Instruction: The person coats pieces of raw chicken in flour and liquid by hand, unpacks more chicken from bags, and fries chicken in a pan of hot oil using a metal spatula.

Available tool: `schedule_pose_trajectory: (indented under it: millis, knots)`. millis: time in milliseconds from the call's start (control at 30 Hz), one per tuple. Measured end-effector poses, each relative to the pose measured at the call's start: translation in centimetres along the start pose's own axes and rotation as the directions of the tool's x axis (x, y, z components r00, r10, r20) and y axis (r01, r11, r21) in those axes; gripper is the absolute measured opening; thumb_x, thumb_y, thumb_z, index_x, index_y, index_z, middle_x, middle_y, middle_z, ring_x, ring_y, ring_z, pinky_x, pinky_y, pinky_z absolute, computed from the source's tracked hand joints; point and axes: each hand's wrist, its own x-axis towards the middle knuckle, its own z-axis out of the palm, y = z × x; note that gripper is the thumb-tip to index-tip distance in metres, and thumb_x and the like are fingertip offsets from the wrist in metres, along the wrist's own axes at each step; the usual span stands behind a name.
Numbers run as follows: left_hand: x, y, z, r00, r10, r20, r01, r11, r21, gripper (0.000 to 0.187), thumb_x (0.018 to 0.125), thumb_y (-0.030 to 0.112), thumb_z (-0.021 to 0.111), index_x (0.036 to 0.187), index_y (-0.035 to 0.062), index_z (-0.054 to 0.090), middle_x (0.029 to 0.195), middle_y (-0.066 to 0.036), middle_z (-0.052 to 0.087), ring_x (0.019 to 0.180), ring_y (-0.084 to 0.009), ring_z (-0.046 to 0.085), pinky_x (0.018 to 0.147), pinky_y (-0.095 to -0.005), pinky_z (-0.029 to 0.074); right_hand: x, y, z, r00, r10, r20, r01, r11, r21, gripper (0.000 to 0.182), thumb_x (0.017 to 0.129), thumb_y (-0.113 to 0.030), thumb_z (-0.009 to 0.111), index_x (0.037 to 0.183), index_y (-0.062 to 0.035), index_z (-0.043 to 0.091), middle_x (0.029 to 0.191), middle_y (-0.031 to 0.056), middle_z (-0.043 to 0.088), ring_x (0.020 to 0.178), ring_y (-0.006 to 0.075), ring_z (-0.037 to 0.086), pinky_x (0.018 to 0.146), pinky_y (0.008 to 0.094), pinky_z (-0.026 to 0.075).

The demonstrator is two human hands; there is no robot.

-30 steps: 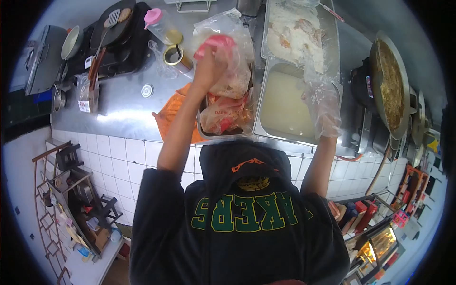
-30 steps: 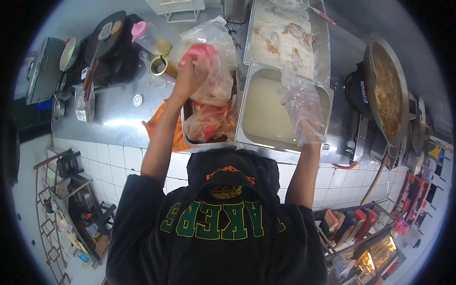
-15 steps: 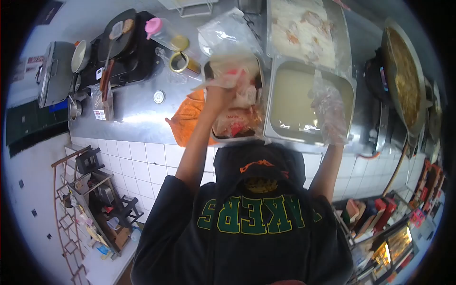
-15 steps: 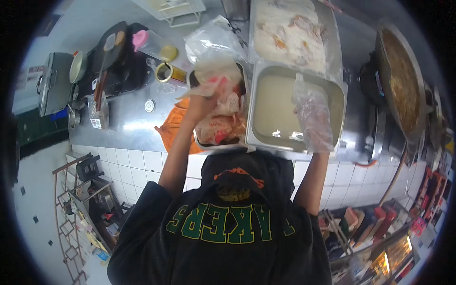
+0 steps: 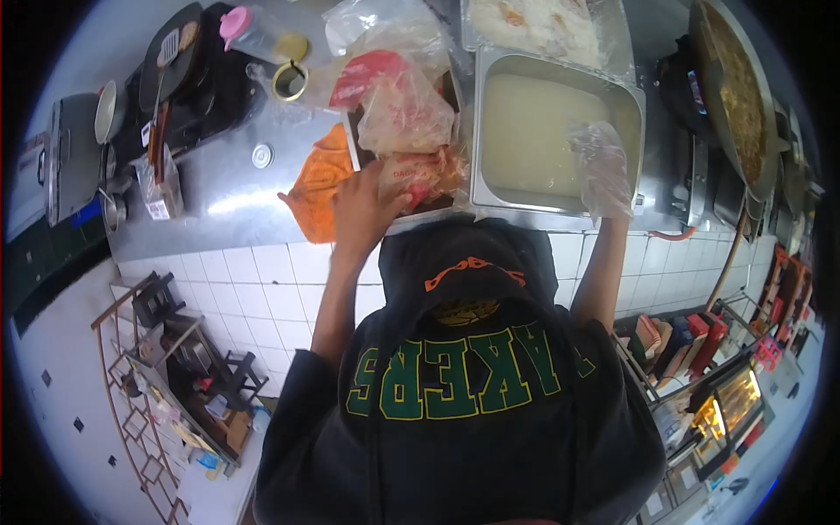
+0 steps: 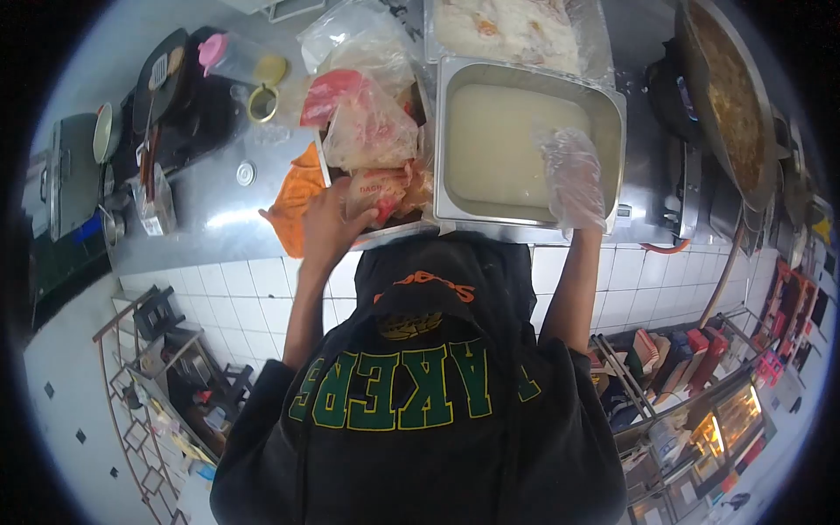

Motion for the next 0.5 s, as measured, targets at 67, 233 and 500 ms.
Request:
schedule_pose_trajectory:
  millis: [67,233,500]
  knots:
    - [-0.5,-0.3,1.2,0.999,-0.041,-0.024,0.041,0.999,-0.013,0.036,0.081,0.028,0.07,0.113,0.0116,0.065,0.117,-0.01,0.062,0.11,-0.0315,0.055,0.095,-0.0516,0.035,0.4,-0.4,-0.1,0.998,0.062,0.002,-0.06,0.949,0.31,0.041,0.098,-0.028,0.054,0.13,-0.003,0.052,0.115,0.0113,0.065,0.103,0.0213,0.065,0.09,0.0341,0.05]
    - [-1.0,-2.1,1.5,0.989,0.016,-0.147,-0.046,0.978,-0.203,0.029,0.08,0.014,0.066,0.108,0.0084,0.062,0.108,-0.012,0.061,0.105,-0.0326,0.053,0.091,-0.0442,0.039,-0.2,-2.4,-1.3,0.956,0.252,0.15,-0.266,0.532,0.804,0.036,0.097,-0.025,0.057,0.125,-0.0025,0.054,0.114,0.012,0.065,0.1,0.0204,0.066,0.088,0.0319,0.051]
    - [-1.0,-1.0,0.4,0.995,-0.057,-0.084,0.009,0.874,-0.485,0.029,0.084,0.022,0.069,0.105,0.005,0.059,0.097,-0.014,0.063,0.096,-0.0349,0.057,0.089,-0.0447,0.041,-2.1,-4.6,-1.0,0.926,0.306,0.222,-0.355,0.502,0.788,0.021,0.091,-0.007,0.063,0.111,-0.0032,0.065,0.108,0.0093,0.069,0.098,0.0184,0.065,0.09,0.0291,0.05]
